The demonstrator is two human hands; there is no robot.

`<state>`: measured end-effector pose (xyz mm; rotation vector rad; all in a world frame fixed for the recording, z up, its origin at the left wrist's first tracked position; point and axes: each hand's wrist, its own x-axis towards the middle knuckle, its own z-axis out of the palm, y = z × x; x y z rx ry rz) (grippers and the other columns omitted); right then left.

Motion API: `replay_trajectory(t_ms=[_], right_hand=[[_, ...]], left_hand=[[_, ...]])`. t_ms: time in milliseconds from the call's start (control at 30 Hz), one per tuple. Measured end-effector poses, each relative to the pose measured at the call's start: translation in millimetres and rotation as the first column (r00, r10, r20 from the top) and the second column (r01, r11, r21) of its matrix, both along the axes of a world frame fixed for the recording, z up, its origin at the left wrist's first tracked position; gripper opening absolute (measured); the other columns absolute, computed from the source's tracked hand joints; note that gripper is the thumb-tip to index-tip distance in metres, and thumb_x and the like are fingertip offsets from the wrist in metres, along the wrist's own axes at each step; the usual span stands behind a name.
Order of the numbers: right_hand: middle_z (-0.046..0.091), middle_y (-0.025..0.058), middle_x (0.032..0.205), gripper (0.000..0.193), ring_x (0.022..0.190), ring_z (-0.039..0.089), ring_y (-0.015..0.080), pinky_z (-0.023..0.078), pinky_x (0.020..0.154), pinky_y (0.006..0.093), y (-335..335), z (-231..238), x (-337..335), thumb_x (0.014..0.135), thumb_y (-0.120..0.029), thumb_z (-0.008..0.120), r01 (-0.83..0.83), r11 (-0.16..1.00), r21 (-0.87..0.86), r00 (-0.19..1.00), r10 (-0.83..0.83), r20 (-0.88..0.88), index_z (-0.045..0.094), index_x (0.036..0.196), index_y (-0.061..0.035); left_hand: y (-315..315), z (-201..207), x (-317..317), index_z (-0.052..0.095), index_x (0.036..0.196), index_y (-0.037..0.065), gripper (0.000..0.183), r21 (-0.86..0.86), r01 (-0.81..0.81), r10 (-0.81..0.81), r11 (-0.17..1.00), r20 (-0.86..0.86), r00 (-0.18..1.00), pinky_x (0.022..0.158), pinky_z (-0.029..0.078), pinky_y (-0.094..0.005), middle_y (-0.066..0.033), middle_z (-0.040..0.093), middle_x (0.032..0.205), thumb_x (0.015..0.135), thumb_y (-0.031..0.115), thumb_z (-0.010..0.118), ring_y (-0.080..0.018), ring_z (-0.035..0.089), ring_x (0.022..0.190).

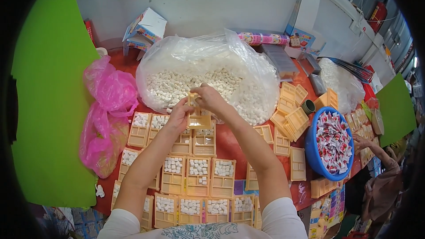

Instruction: Placing small white plastic pieces into compartmentalized yellow trays.

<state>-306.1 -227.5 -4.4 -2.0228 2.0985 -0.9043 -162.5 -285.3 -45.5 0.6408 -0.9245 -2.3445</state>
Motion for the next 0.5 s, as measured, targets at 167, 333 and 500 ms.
replay_trajectory(t_ms=[167, 333, 500], right_hand=[[0.066, 0.0136, 0.078, 0.022, 0.07, 0.064, 0.0247, 0.051, 0.067, 0.0337, 2, 0, -22, 0.08, -0.007, 0.057, 0.195, 0.971, -0.14, 0.887, -0.113, 0.448, 0.068, 0.099, -0.006], [0.066, 0.0138, 0.076, 0.019, 0.065, 0.062, 0.0187, 0.049, 0.063, 0.0307, 14, 2, -21, 0.083, -0.01, 0.058, 0.232, 0.969, -0.091, 0.801, -0.137, 0.582, 0.067, 0.098, -0.0027], [0.063, 0.0087, 0.076, 0.027, 0.068, 0.058, 0.0109, 0.047, 0.062, 0.0256, 34, 33, 28, 0.087, -0.018, 0.059, 0.011, 0.994, 0.112, 0.95, -0.045, 0.309, 0.063, 0.108, -0.0001]], left_hand=[[1, -4, 5, 0.044, 0.127, 0.0, 0.053, 0.043, 0.07, -0.065, 0.997, -0.116, 0.991, 0.092, 0.051, -0.0369, -0.0128, 0.056, 0.113, 0.075, -0.012, 0.043, -0.0232, 0.06, 0.102], [19, 7, 15, 0.044, 0.127, 0.0, 0.052, 0.093, 0.081, -0.068, 0.992, -0.133, 0.989, 0.094, 0.05, -0.0377, -0.0133, 0.056, 0.115, 0.076, -0.012, 0.042, -0.0239, 0.059, 0.104], [19, -7, 30, 0.046, 0.126, 0.0, 0.052, -0.006, 0.044, -0.045, 0.999, -0.154, 0.987, 0.09, 0.052, -0.034, -0.0121, 0.058, 0.11, 0.076, -0.012, 0.045, -0.0214, 0.061, 0.101]])
